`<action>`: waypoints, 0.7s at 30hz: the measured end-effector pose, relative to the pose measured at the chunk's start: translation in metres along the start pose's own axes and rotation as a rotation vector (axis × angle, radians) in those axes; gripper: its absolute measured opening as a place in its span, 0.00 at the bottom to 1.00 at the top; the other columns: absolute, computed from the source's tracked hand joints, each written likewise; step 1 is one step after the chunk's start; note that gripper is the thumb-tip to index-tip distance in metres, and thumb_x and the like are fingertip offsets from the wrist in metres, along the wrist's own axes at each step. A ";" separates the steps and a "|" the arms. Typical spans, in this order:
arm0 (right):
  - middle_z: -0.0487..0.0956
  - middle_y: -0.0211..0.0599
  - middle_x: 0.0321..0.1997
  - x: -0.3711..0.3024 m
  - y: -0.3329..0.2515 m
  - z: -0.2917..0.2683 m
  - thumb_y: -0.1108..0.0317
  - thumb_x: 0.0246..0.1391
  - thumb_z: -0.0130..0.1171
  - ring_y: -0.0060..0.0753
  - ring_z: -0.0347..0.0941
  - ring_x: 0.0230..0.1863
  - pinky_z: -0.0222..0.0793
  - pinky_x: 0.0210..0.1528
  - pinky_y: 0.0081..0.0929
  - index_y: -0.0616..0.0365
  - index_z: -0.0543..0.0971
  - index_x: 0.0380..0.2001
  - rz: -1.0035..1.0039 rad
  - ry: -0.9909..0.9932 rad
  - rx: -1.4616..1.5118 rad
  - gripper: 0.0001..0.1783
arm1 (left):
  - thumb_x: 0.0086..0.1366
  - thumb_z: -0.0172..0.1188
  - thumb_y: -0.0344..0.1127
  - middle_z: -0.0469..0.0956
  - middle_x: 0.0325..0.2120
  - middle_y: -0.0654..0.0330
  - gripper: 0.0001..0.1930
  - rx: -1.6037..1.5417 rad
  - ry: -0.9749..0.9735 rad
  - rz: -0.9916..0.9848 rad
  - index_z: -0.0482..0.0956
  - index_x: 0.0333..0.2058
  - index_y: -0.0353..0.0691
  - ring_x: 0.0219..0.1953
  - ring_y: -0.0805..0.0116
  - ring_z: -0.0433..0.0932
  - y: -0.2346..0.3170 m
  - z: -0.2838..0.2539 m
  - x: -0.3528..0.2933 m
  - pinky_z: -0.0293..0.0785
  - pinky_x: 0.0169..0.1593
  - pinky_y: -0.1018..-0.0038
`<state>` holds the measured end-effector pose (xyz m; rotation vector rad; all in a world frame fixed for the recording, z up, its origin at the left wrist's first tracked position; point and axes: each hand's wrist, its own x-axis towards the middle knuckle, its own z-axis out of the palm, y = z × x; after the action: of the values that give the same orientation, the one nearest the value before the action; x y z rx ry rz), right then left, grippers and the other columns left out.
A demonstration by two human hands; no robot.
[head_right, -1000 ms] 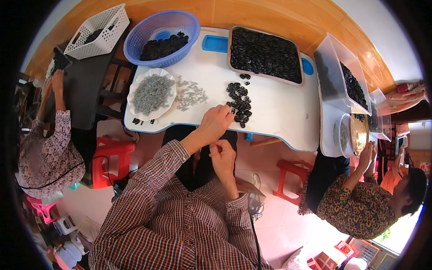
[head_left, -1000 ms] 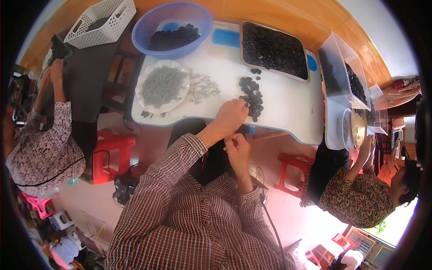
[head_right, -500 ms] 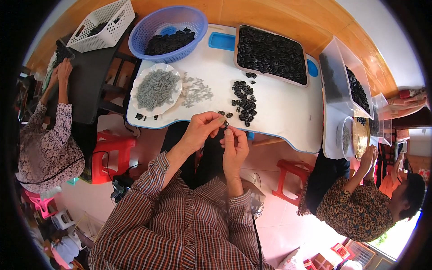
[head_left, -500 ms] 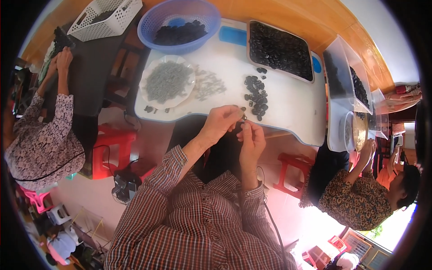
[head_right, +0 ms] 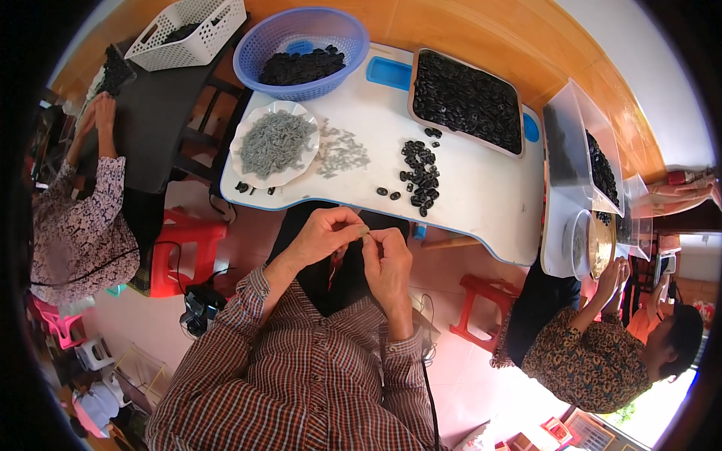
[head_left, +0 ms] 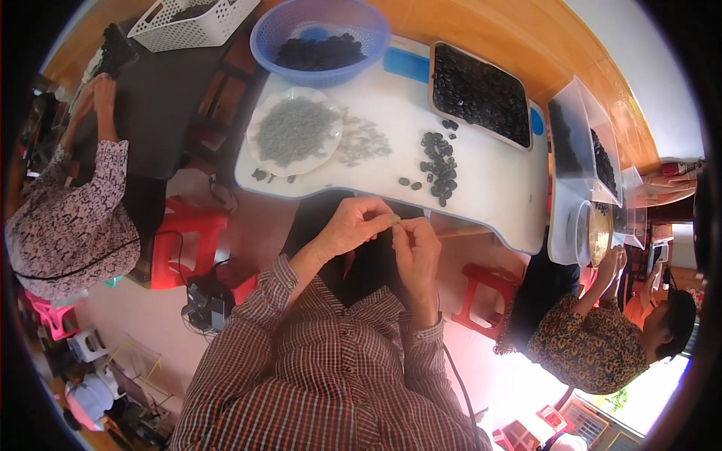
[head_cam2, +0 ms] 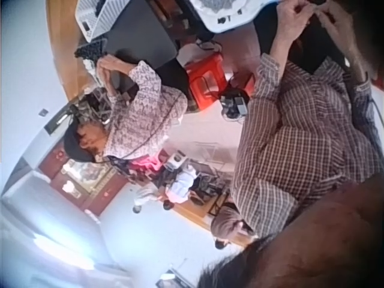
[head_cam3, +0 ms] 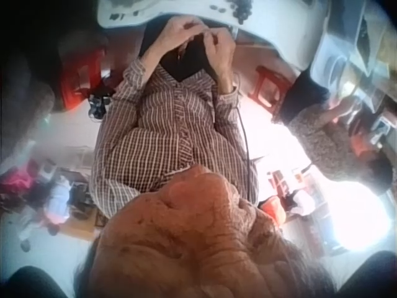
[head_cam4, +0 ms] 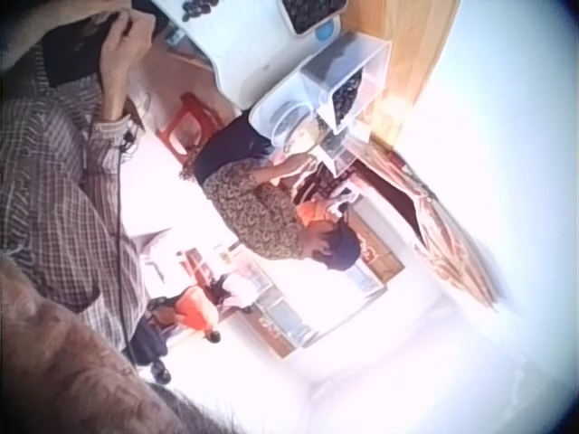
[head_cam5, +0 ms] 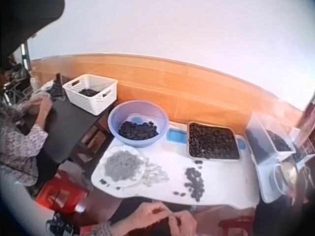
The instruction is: The person sorts small plastic or rubber manufacturing components by hand, placing them into trays and baskets on a sorting table.
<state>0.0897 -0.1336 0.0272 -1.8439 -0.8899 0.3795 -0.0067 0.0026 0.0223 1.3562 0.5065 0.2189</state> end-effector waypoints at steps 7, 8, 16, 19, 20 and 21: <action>0.76 0.29 0.26 -0.005 -0.012 0.008 0.72 0.59 0.56 0.17 0.70 0.25 0.66 0.28 0.15 0.64 0.76 0.33 0.154 0.003 0.226 0.05 | 0.65 0.59 0.35 0.74 0.20 0.66 0.09 -0.082 0.008 -0.047 0.78 0.32 0.34 0.19 0.81 0.70 0.000 -0.002 -0.012 0.66 0.21 0.83; 0.76 0.29 0.26 -0.005 -0.011 0.009 0.72 0.59 0.56 0.17 0.70 0.25 0.66 0.28 0.15 0.64 0.76 0.33 0.152 -0.001 0.225 0.05 | 0.65 0.59 0.36 0.74 0.20 0.66 0.09 -0.119 0.005 -0.052 0.78 0.32 0.34 0.19 0.81 0.70 0.000 -0.002 -0.012 0.66 0.21 0.84; 0.78 0.30 0.29 -0.005 -0.023 0.011 0.73 0.58 0.57 0.15 0.71 0.27 0.68 0.29 0.13 0.64 0.77 0.37 0.252 0.002 0.506 0.06 | 0.67 0.56 0.36 0.74 0.20 0.67 0.09 -0.280 0.046 0.003 0.78 0.33 0.35 0.18 0.83 0.70 -0.008 0.004 -0.014 0.65 0.20 0.86; 0.78 0.31 0.29 -0.003 -0.026 0.011 0.74 0.57 0.57 0.16 0.71 0.26 0.67 0.29 0.13 0.64 0.78 0.38 0.304 0.028 0.550 0.07 | 0.67 0.56 0.36 0.74 0.21 0.66 0.10 -0.310 0.054 0.003 0.78 0.33 0.34 0.19 0.82 0.70 0.001 0.003 -0.017 0.65 0.21 0.85; 0.78 0.31 0.29 -0.003 -0.027 0.009 0.74 0.57 0.57 0.16 0.71 0.26 0.67 0.29 0.13 0.64 0.78 0.38 0.304 0.031 0.547 0.07 | 0.67 0.55 0.37 0.74 0.21 0.65 0.11 -0.339 0.050 -0.006 0.78 0.33 0.33 0.20 0.81 0.70 0.005 0.004 -0.018 0.66 0.22 0.84; 0.79 0.31 0.29 -0.002 -0.027 0.007 0.75 0.56 0.58 0.16 0.71 0.26 0.66 0.28 0.13 0.64 0.78 0.37 0.326 0.036 0.614 0.06 | 0.67 0.55 0.37 0.74 0.21 0.65 0.11 -0.341 0.048 -0.005 0.78 0.33 0.33 0.20 0.81 0.70 0.008 0.004 -0.019 0.66 0.22 0.84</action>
<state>0.0735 -0.1249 0.0478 -1.4071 -0.3772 0.7304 -0.0203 -0.0072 0.0348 1.0194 0.4884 0.3190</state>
